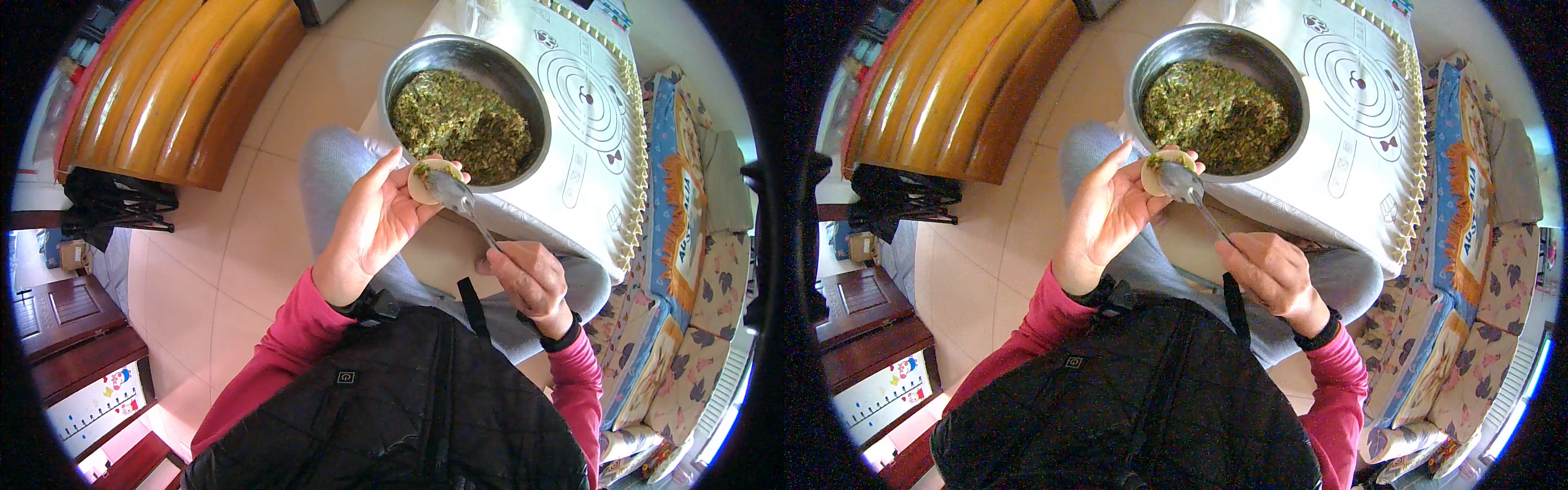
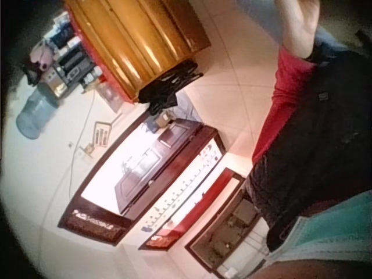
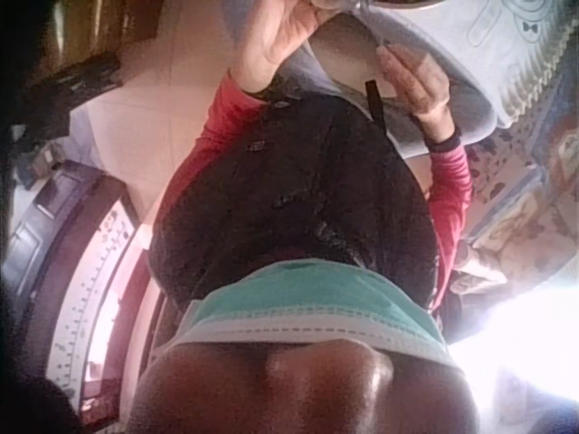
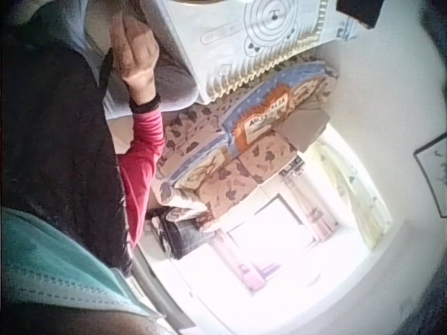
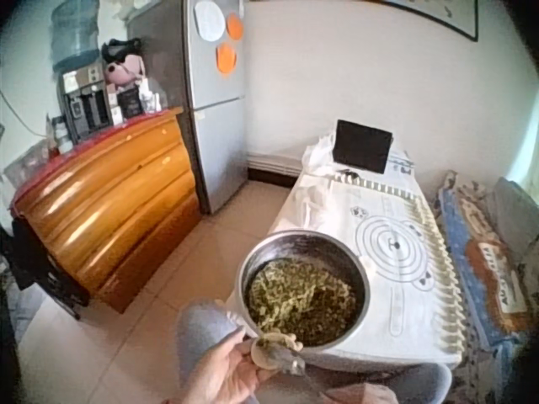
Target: The person sits on the floor and repeatedly fills round dough wrappers with a green vegetable mixture using a spoon, then folds and seals each dumpling by hand. Finished dumplings are placed in a row on a patterned mat on the table.
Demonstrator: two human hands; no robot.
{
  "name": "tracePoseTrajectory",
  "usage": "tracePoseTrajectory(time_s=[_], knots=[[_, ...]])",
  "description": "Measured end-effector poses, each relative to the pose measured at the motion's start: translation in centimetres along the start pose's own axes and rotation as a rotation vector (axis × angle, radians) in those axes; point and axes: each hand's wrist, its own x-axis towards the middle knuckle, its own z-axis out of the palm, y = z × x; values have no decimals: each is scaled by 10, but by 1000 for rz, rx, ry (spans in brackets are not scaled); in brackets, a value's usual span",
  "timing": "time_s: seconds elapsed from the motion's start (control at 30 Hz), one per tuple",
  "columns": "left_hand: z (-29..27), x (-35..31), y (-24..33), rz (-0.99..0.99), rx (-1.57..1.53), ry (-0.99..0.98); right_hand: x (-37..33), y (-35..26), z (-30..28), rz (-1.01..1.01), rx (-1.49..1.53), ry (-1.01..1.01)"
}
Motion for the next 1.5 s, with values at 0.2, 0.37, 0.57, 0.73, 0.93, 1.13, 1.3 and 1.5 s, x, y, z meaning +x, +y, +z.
tracePoseTrajectory(time_s=[0.2,0.37,0.57,0.73,0.93,1.13,1.3,1.5], knots=[[-2,3,-3,2,-38,28,-6,-2,-10,-63,-94,-13],[-6,6,-12,114,101,83,8,-5,-25,167,2,102],[-11,5,-9,27,98,38,21,1,-22,-21,4,-80],[-13,7,-10,23,60,17,17,-1,-30,43,31,-61],[-15,8,-17,60,98,26,25,-10,-34,803,448,270],[-16,7,-23,35,164,33,40,-15,-21,994,566,249],[-19,9,-25,27,152,37,48,-16,-33,998,512,297],[-22,11,-28,41,143,13,51,-16,-29,941,504,281]])
